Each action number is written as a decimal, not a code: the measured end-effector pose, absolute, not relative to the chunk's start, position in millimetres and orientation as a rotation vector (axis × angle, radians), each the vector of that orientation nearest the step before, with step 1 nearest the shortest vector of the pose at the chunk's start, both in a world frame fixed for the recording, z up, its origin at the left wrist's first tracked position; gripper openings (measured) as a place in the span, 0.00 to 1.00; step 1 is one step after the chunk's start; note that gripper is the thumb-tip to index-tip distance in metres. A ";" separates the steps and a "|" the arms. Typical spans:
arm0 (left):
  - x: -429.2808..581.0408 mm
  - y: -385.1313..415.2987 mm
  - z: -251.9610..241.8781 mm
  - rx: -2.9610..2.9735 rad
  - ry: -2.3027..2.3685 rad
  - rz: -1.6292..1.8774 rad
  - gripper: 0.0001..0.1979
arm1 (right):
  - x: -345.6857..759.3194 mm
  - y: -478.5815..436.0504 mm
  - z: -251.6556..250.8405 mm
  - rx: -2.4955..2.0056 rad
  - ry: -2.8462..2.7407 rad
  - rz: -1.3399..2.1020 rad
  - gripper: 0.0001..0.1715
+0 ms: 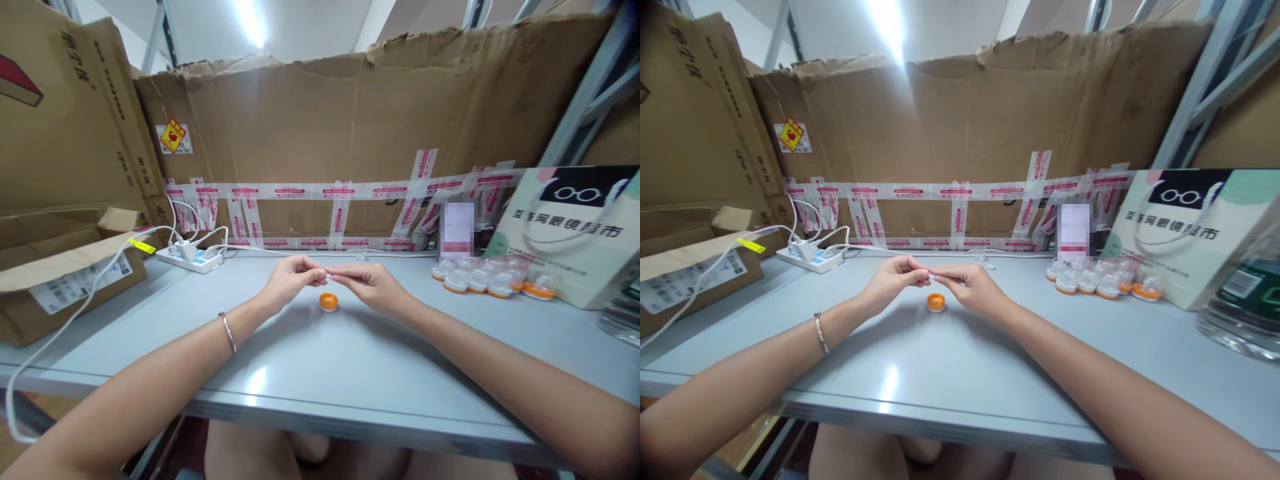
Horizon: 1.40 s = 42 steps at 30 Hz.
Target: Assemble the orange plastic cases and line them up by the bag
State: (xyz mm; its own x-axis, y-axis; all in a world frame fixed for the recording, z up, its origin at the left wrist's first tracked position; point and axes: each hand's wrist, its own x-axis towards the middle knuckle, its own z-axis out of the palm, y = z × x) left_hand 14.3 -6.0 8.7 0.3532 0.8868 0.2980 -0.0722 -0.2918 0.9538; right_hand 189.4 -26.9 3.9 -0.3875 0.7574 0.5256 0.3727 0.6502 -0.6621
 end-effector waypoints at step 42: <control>11.0 -2.4 5.7 1.921 0.731 1.154 0.08 | 178.8 -32.1 5.6 -0.890 -1.684 1.123 0.20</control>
State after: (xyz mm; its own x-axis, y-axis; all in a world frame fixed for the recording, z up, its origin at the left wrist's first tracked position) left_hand 11.0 -2.4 5.7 0.4263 0.7773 0.4626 0.0856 -0.5438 0.8348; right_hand 178.8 -32.1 5.6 -0.3383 0.8971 0.2840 0.0826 0.3290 -0.9407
